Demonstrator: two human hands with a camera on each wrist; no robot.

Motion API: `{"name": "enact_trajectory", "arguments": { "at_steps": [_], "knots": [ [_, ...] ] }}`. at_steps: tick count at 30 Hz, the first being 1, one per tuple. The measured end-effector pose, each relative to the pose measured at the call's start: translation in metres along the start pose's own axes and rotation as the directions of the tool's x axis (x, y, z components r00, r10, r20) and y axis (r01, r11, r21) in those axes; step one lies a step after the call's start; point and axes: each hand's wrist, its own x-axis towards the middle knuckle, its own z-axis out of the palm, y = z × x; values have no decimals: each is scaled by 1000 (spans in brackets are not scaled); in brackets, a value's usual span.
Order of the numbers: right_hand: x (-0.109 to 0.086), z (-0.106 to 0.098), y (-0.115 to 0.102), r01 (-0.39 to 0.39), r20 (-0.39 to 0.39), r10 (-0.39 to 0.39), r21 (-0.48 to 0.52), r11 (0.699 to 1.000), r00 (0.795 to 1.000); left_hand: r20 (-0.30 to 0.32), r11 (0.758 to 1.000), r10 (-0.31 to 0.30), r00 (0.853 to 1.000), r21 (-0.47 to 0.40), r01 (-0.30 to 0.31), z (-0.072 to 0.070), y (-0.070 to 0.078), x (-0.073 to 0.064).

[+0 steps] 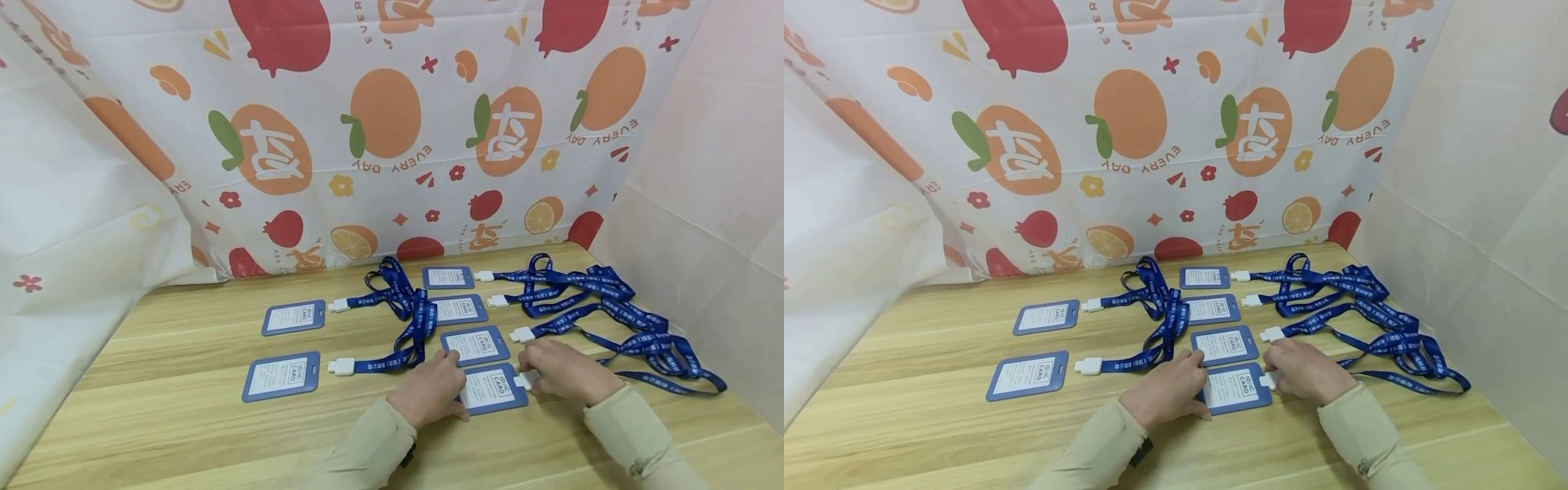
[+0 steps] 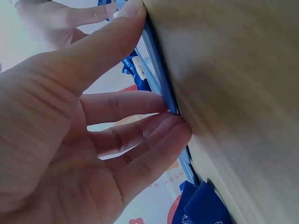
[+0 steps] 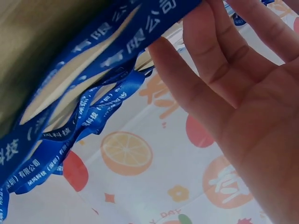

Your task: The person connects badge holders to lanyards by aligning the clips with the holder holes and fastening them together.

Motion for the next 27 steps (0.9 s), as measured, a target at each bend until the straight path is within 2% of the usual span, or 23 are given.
{"name": "enact_trajectory", "arguments": {
  "at_steps": [10, 23, 27],
  "knots": [
    [4, 1, 3, 49, -28, -50, -31, 998, 998, -8, 1000, 2, 1000, 8, -2, -2, 0, 0],
    [2, 4, 4, 7, 14, -8, 26, 1000, 1000, 31, 999, -27, 999, -30, 28, -1, 2, 0],
    [2, -1, 6, -15, 38, 12, 78, 997, 999, 49, 996, -59, 997, -60, 62, -4, 0, 2]
  ]
}}
